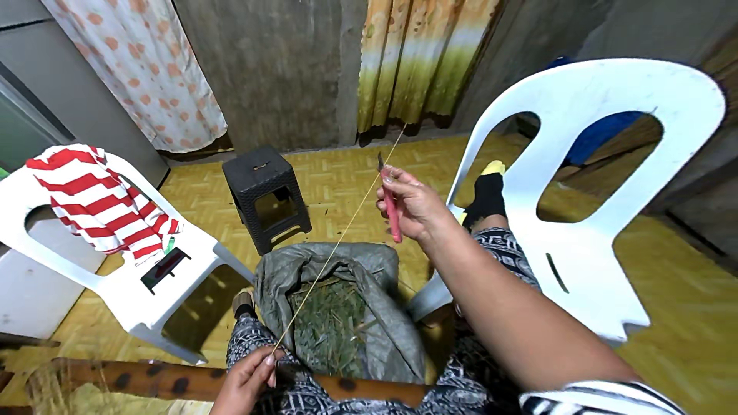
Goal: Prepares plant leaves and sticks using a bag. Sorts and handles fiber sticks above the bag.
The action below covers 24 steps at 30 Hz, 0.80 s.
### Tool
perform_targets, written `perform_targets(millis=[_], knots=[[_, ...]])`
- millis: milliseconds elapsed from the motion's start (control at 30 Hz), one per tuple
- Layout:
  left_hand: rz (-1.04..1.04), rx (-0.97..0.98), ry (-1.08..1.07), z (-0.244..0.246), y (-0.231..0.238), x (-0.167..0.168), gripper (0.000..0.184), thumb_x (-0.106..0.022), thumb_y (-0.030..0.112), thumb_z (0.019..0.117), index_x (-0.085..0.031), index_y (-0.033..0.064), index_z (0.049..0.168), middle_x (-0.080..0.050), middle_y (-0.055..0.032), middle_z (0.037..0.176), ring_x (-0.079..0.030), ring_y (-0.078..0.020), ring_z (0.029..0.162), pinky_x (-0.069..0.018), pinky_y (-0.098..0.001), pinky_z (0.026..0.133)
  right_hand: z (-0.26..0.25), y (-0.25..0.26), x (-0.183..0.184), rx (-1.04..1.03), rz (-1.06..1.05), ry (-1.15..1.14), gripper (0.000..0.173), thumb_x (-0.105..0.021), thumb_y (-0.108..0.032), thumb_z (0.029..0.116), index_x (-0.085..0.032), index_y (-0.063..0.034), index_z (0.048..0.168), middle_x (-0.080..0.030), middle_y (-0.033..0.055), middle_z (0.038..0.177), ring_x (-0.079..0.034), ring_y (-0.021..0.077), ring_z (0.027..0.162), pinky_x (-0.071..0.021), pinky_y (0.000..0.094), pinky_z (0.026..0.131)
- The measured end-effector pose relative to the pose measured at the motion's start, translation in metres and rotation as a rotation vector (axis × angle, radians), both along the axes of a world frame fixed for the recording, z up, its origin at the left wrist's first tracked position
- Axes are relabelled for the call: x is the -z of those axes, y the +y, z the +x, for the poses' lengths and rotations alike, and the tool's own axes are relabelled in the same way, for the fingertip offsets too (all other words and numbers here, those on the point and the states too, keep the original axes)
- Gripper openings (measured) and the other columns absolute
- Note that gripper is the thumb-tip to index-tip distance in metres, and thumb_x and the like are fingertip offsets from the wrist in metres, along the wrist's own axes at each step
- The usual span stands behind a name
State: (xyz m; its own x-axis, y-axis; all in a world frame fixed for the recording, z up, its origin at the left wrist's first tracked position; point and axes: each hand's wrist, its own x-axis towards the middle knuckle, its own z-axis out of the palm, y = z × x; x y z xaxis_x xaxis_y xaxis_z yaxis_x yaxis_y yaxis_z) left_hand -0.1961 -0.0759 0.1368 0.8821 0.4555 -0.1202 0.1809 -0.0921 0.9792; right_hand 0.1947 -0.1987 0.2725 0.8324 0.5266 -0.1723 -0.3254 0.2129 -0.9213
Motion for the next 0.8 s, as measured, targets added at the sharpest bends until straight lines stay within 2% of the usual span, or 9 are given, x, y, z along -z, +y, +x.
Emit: perform_targets(millis=[167, 400, 533, 600, 700, 800], knots=[[-0.017, -0.044, 0.033, -0.008, 0.003, 0.003, 0.028, -0.047, 0.010, 0.1046, -0.072, 0.0053, 0.117, -0.063, 0.0098, 0.075, -0.057, 0.0016, 0.064, -0.0497, -0.0168, 0.063, 0.020, -0.004, -0.012, 0.090, 0.011, -0.048, 0.026, -0.054, -0.012, 0.1057, -0.057, -0.0157, 0.131, -0.061, -0.0018, 0.089, -0.059, 0.0056, 0.063, -0.0506, 0.0193, 0.054], [-0.002, -0.069, 0.027, -0.008, 0.004, 0.006, 0.027, -0.049, 0.011, 0.1042, -0.072, 0.0054, 0.117, -0.063, 0.0112, 0.074, -0.055, 0.0032, 0.063, -0.0481, -0.0155, 0.061, 0.046, -0.011, -0.016, 0.249, 0.067, -0.073, 0.029, -0.055, -0.014, 0.1052, -0.055, -0.0181, 0.135, -0.059, -0.0021, 0.089, -0.057, 0.0059, 0.061, -0.0481, 0.0191, 0.051], [0.038, -0.094, 0.047, -0.009, 0.007, 0.009, 0.028, -0.048, 0.011, 0.1040, -0.071, 0.0039, 0.118, -0.064, 0.0103, 0.075, -0.057, 0.0029, 0.064, -0.0502, -0.0164, 0.063, 0.055, -0.021, -0.019, 0.322, 0.079, -0.121, 0.028, -0.054, -0.012, 0.1054, -0.054, -0.0168, 0.133, -0.059, -0.0027, 0.094, -0.059, 0.0055, 0.065, -0.0507, 0.0192, 0.054], [0.077, -0.127, 0.053, -0.007, 0.004, 0.008, 0.028, -0.049, 0.012, 0.1044, -0.071, 0.0035, 0.119, -0.065, 0.0097, 0.077, -0.058, 0.0030, 0.065, -0.0504, -0.0163, 0.064, 0.049, -0.022, -0.015, 0.259, 0.005, -0.163, 0.031, -0.055, -0.015, 0.1058, -0.052, -0.0175, 0.137, -0.060, -0.0031, 0.096, -0.059, 0.0050, 0.066, -0.0512, 0.0197, 0.056], [0.225, -0.197, 0.061, 0.007, -0.001, 0.005, 0.029, -0.049, 0.014, 0.1047, -0.070, 0.0020, 0.121, -0.067, 0.0051, 0.080, -0.060, 0.0011, 0.068, -0.0528, -0.0180, 0.067, 0.008, -0.017, 0.001, 0.042, -0.183, -0.204, 0.034, -0.055, -0.018, 0.1061, -0.052, -0.0192, 0.140, -0.061, -0.0022, 0.097, -0.055, 0.0044, 0.063, -0.0486, 0.0206, 0.055], [0.377, -0.234, 0.079, 0.021, -0.005, 0.004, 0.032, -0.049, 0.015, 0.1049, -0.070, 0.0004, 0.122, -0.072, -0.0021, 0.086, -0.065, -0.0041, 0.072, -0.0560, -0.0237, 0.072, -0.035, -0.003, 0.021, -0.140, -0.250, -0.124, 0.035, -0.055, -0.011, 0.1064, -0.051, -0.0114, 0.141, -0.063, 0.0038, 0.090, -0.057, 0.0085, 0.062, -0.0497, 0.0230, 0.055]])
